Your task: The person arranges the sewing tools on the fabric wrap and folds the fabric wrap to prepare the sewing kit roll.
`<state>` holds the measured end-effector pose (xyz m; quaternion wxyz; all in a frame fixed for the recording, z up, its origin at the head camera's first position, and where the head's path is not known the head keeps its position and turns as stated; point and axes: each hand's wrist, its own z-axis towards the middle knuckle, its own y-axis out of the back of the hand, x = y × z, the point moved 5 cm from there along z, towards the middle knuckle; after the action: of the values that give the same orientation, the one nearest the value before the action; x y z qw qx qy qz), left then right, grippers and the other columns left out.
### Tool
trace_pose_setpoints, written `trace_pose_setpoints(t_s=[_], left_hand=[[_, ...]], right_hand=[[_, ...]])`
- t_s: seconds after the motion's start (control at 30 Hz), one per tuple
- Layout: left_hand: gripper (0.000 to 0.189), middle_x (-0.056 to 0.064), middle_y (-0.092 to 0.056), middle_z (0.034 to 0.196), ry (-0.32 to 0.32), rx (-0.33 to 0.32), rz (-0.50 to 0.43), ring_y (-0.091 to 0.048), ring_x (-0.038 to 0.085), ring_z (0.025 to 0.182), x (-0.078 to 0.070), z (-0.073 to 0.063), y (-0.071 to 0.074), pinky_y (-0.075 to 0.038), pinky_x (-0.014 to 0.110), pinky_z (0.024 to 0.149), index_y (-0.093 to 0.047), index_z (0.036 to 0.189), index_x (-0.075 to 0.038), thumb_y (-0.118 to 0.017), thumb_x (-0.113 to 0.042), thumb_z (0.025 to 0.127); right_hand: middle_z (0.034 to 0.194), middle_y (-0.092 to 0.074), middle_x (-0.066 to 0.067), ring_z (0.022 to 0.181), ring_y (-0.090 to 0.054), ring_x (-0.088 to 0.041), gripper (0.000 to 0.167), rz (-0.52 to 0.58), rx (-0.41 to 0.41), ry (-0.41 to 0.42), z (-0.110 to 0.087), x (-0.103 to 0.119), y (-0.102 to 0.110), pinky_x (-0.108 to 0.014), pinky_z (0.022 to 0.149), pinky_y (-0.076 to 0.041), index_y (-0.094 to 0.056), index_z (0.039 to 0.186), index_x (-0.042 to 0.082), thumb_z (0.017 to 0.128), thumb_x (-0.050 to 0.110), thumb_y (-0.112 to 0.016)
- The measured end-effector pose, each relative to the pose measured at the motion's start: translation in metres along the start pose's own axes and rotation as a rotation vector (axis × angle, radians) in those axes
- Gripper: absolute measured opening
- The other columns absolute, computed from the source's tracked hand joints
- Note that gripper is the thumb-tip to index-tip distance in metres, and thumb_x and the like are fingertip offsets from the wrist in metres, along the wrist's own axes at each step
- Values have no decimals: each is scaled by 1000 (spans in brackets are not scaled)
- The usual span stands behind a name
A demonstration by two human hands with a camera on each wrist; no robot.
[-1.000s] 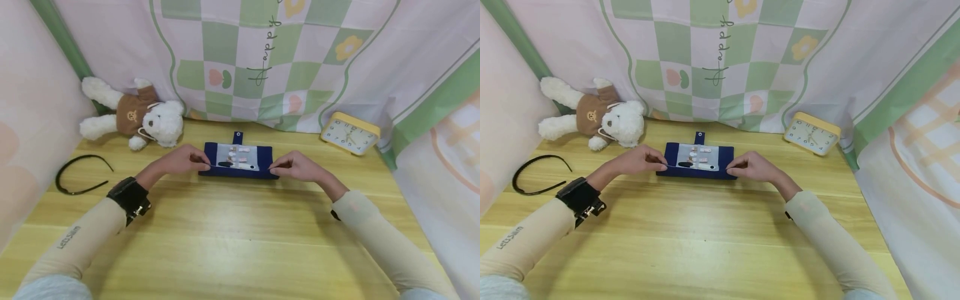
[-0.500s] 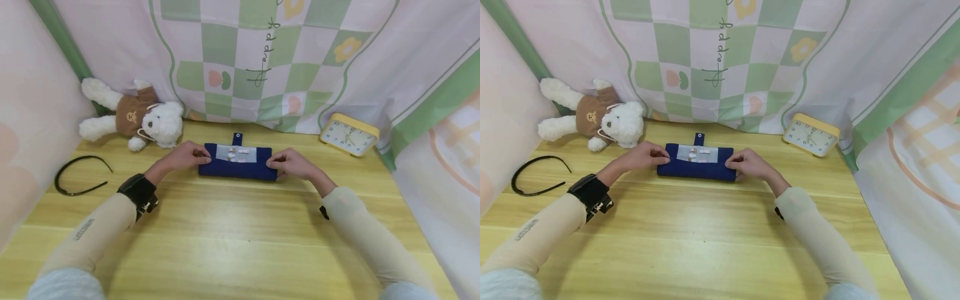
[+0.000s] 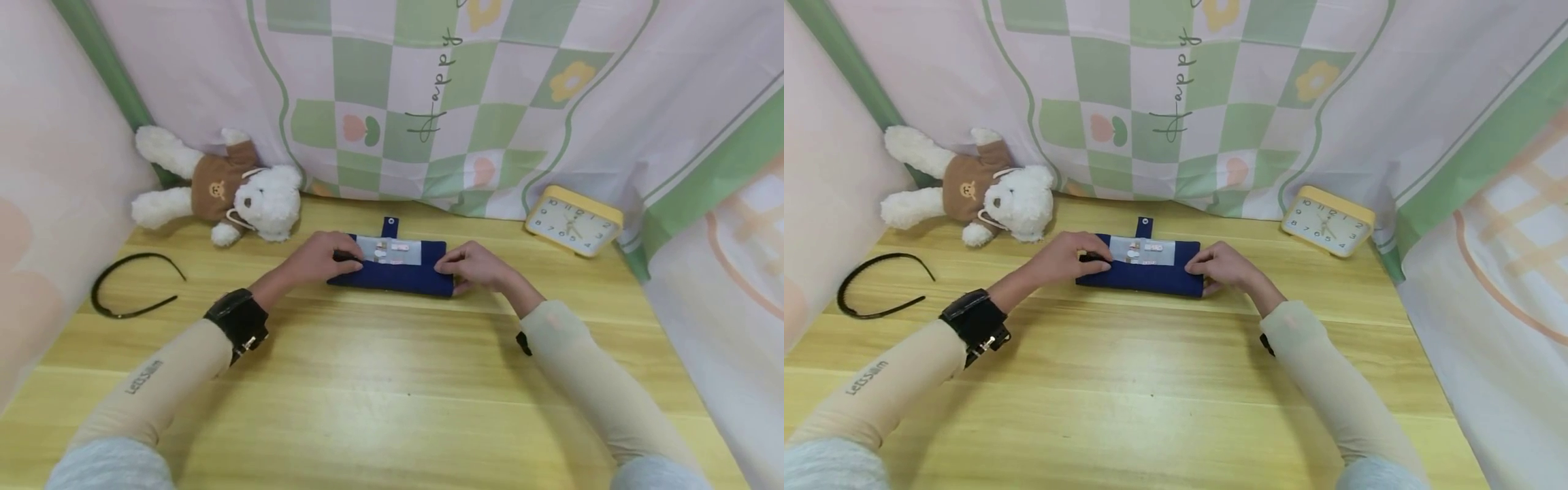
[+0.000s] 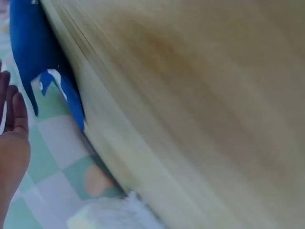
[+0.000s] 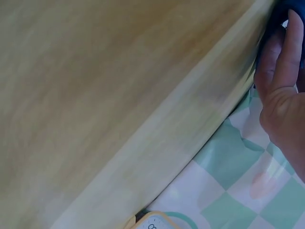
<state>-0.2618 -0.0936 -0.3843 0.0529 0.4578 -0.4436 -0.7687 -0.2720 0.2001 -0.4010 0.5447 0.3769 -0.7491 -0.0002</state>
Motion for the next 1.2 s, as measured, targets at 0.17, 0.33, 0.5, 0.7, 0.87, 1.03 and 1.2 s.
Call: trace_pose_setpoints(t_s=[0.17, 0.33, 0.5, 0.7, 0.87, 1.03, 1.2], left_hand=[[31, 6, -73, 117, -104, 103, 144, -63, 25, 114, -7, 6, -15, -47, 42, 101, -77, 118, -7, -78, -24, 92], [34, 10, -71, 123, -62, 185, 133, -62, 27, 120, -6, 6, -23, -47, 42, 103, -74, 123, -6, -78, -20, 92], [29, 9, -71, 123, -14, 175, 101, -64, 26, 119, -4, 5, -24, -49, 41, 101, -75, 122, -8, -76, -18, 94], [30, 7, -71, 123, 19, 177, 83, -64, 25, 117, -1, 7, -23, -50, 41, 98, -75, 122, -9, -75, -20, 95], [29, 6, -72, 120, 37, 173, 62, -65, 23, 113, 1, 10, -22, -51, 39, 95, -76, 121, -10, -75, -22, 95], [28, 4, -73, 118, 59, 171, 60, -66, 19, 106, 4, 11, -23, -52, 38, 91, -77, 120, -11, -76, -23, 94], [33, 5, -72, 119, 70, 188, 77, -65, 21, 107, 5, 13, -25, -52, 39, 92, -76, 121, -11, -80, -25, 91]], right_hand=[[137, -52, -25, 103, -58, -27, 34, 13, 1, -36, 2, -1, 0, -40, 76, -60, -64, 131, -8, 105, 13, -58], [123, -61, -20, 94, -62, -24, 31, -111, -38, 27, 3, 4, -1, -39, 78, -59, -66, 128, -6, 103, 13, -61], [119, -68, -19, 108, -63, -31, 31, -330, -174, 272, 0, 24, -1, -46, 92, -53, -68, 124, -4, 97, 12, -70], [118, -70, -17, 105, -66, -30, 33, -330, -168, 468, -6, 40, -14, -50, 92, -53, -72, 120, -1, 93, 16, -77], [118, -72, -11, 110, -67, -26, 34, -396, -68, 489, -4, 40, -28, -46, 92, -54, -74, 120, 4, 91, 22, -79], [123, -70, -12, 117, -64, -28, 40, -507, -20, 495, -1, 38, -36, -47, 99, -50, -73, 124, 5, 90, 23, -81], [124, -70, -12, 118, -64, -29, 40, -581, -14, 537, 0, 39, -41, -48, 101, -48, -73, 124, 5, 89, 20, -82]])
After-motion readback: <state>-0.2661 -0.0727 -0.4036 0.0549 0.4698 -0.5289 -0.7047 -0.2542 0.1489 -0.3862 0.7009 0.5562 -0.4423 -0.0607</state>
